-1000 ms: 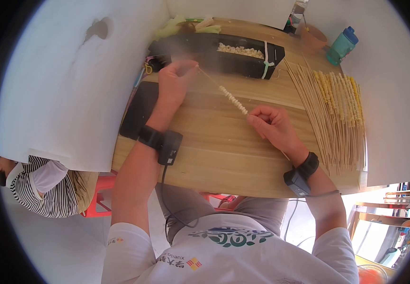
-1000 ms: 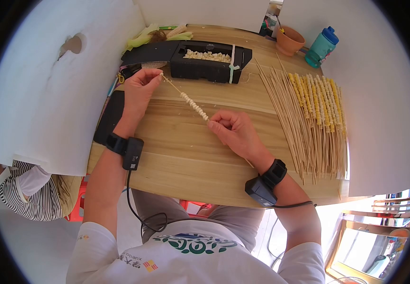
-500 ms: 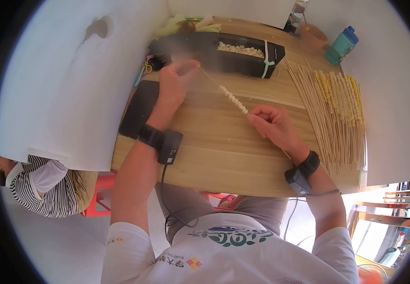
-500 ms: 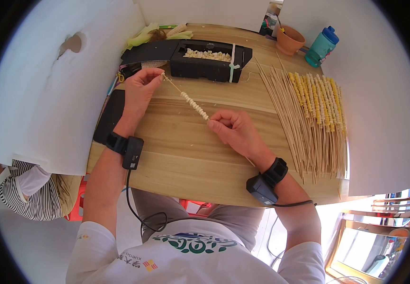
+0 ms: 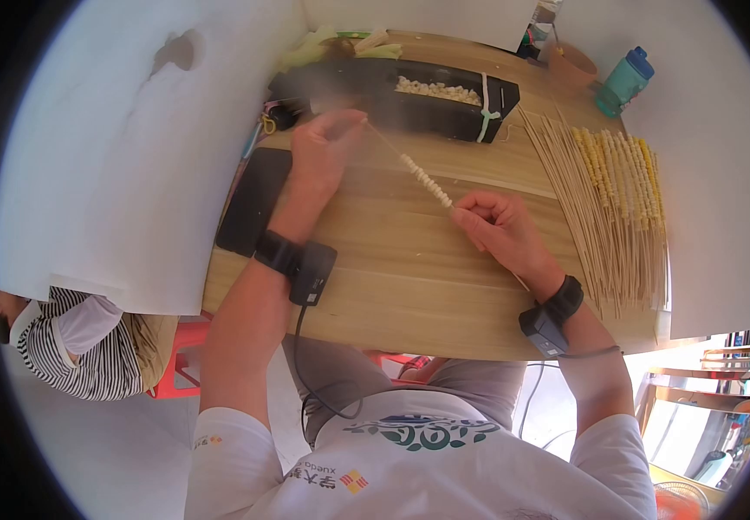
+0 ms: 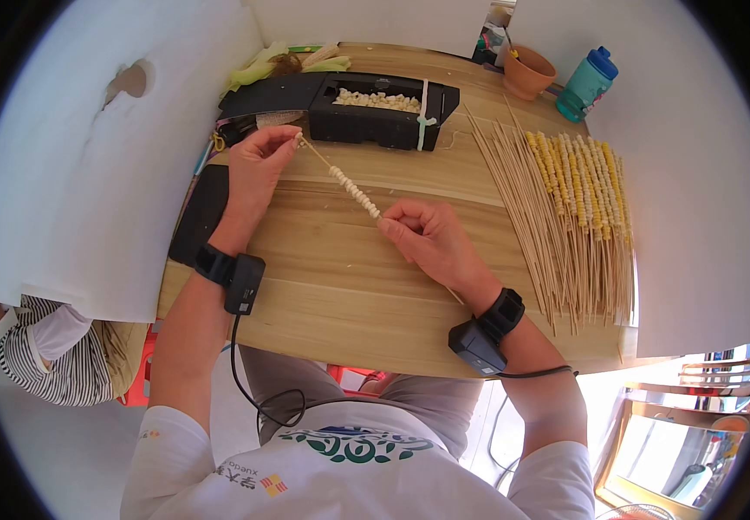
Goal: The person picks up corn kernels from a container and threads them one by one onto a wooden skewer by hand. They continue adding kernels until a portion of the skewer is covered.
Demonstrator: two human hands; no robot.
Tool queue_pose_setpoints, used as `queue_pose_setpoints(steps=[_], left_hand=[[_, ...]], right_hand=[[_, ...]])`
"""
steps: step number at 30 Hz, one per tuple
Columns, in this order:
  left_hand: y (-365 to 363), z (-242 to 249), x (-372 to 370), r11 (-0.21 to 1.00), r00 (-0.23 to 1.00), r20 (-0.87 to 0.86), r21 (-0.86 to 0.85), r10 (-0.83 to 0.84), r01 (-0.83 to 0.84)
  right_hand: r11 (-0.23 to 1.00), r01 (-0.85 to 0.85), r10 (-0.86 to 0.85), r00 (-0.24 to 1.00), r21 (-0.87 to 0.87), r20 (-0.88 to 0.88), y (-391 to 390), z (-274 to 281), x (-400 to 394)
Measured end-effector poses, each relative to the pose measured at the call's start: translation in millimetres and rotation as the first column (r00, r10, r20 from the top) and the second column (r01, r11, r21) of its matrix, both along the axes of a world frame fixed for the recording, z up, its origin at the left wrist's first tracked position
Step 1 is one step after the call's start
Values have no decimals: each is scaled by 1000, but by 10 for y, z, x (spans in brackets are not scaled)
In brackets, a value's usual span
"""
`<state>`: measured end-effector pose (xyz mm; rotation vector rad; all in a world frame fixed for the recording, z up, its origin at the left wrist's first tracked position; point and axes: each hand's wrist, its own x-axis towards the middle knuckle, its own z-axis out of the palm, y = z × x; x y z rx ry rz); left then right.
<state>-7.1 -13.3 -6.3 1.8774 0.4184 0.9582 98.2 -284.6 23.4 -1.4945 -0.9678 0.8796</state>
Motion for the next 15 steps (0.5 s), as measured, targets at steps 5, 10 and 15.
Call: queue_pose_setpoints(steps=[5,10,15], left_hand=[[-21,7,0,998,1000,15,-64,-22,23],[-45,27,-1,997,999,31,-72,-24,26],[-75,37,2,991,996,70,-120,-48,56]], right_hand=[[1000,4,-4,1000,7,9,3,-18,7],[1000,9,-9,1000,4,2,1,-2,11],[1000,13,-13,1000,9,-1,0,-8,13]])
